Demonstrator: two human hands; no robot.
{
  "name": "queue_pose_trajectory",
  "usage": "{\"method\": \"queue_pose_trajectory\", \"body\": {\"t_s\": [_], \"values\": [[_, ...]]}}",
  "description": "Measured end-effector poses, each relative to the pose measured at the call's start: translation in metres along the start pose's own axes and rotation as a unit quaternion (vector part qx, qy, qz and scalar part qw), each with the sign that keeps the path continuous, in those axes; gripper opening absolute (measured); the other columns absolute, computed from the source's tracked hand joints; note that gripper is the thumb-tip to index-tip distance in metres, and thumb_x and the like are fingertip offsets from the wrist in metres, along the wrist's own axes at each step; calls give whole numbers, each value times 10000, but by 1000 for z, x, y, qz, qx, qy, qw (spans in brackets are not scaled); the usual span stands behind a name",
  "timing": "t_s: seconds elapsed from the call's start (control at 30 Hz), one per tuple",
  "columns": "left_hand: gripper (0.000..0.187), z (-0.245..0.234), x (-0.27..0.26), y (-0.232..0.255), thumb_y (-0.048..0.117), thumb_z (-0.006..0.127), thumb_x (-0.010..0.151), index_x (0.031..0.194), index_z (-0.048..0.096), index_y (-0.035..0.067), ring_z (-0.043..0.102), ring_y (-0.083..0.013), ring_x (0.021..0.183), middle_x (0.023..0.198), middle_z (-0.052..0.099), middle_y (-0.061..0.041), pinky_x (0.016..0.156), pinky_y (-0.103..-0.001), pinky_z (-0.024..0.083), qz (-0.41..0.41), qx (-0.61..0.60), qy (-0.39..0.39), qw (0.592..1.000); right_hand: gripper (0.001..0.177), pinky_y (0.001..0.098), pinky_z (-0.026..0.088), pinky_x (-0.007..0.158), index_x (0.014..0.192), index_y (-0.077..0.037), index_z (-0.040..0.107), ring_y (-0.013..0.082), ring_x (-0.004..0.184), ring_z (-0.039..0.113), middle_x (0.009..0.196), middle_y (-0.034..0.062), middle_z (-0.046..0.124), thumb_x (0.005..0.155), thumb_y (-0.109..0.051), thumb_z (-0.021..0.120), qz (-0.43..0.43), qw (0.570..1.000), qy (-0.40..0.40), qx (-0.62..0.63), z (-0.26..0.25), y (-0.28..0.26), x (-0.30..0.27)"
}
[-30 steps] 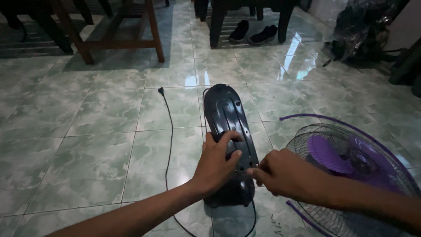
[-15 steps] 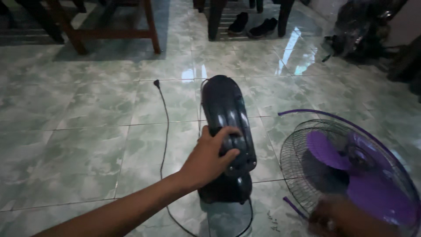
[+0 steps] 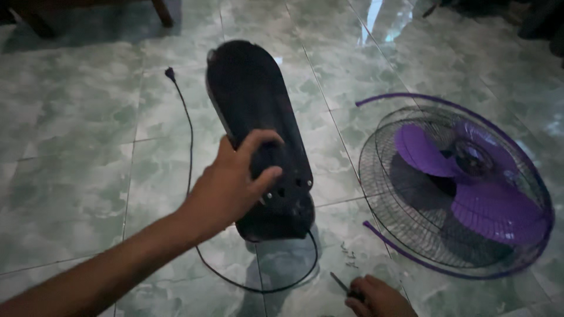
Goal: The person uses a screwdriver to remove screws from the back cover of a black electric fan. They loosen and remove several screws, then begin to detach the cover from the fan body.
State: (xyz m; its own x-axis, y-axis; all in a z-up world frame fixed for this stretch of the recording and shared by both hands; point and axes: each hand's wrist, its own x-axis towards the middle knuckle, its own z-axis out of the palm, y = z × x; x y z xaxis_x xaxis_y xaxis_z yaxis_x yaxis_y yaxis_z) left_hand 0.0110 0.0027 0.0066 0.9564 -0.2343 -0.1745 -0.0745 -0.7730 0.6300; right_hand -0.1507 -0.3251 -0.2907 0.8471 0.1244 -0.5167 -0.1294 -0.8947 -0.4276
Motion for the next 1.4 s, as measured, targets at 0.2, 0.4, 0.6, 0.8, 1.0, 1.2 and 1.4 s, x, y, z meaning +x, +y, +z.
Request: {"method": "queue_pose_trajectory", "body": {"t_s": [0.2, 0.4, 0.6, 0.8, 1.0, 1.2, 1.4], "values": [[532, 4, 2, 3, 424, 637, 943, 1435, 438, 402, 763, -279, 813, 1233, 471, -151, 749, -393, 649, -11, -10, -8, 1000, 274, 410, 584, 787, 1091, -130, 698, 294, 908, 714, 995, 87, 679, 856, -272, 713, -25, 989, 139, 51, -46, -26, -17], [509, 8, 3, -2, 391, 645, 936, 1403, 447, 353, 681, -306, 869, 1185, 486, -185, 765, -391, 620, 66, 19, 33, 997, 203, 410, 568, 777, 1051, -100, 693, 301, 900, 692, 1010, 88, 668, 895, -230, 691, -47, 985, 167, 9, -50, -40, -12], [516, 16, 3, -14, 350, 653, 955, 1419, 430, 319, 659, -386, 972, 1330, 401, -258, 734, -419, 645, 117, 8, 53, 992, 145, 407, 570, 752, 979, -72, 712, 301, 857, 700, 965, 110, 681, 859, -151, 735, -91, 974, 205, 22, -61, -45, -9], [502, 15, -3, -22, 342, 671, 970, 1424, 457, 314, 677, -417, 980, 1276, 468, -248, 839, -434, 611, 135, -2, 74, 988, 133, 330, 623, 704, 951, -77, 734, 172, 816, 746, 902, 59, 772, 838, -134, 778, -155, 968, 146, 131, -138, -124, -15], [471, 9, -9, -21, 345, 622, 949, 1385, 446, 336, 794, -329, 843, 1295, 470, -175, 779, -398, 668, 92, -104, 16, 990, 250, 306, 603, 636, 1028, -92, 746, 137, 801, 790, 925, 25, 800, 802, -162, 830, -222, 943, 234, 78, -186, -223, -28], [439, 8, -12, -23, 356, 638, 939, 1355, 499, 352, 725, -366, 939, 1257, 485, -174, 808, -421, 626, 108, -71, 41, 991, 248, 302, 611, 663, 953, -57, 735, 151, 794, 786, 927, 48, 784, 724, -44, 829, -287, 916, 270, 79, -183, -259, -29], [470, 11, -13, -29, 384, 663, 918, 1359, 506, 349, 676, -405, 1029, 1247, 495, -184, 850, -455, 594, 145, -55, 84, 984, 290, 278, 638, 585, 966, -77, 740, 161, 806, 784, 985, 58, 775, 691, -43, 826, -315, 903, 291, 30, -176, -257, -25]]}}
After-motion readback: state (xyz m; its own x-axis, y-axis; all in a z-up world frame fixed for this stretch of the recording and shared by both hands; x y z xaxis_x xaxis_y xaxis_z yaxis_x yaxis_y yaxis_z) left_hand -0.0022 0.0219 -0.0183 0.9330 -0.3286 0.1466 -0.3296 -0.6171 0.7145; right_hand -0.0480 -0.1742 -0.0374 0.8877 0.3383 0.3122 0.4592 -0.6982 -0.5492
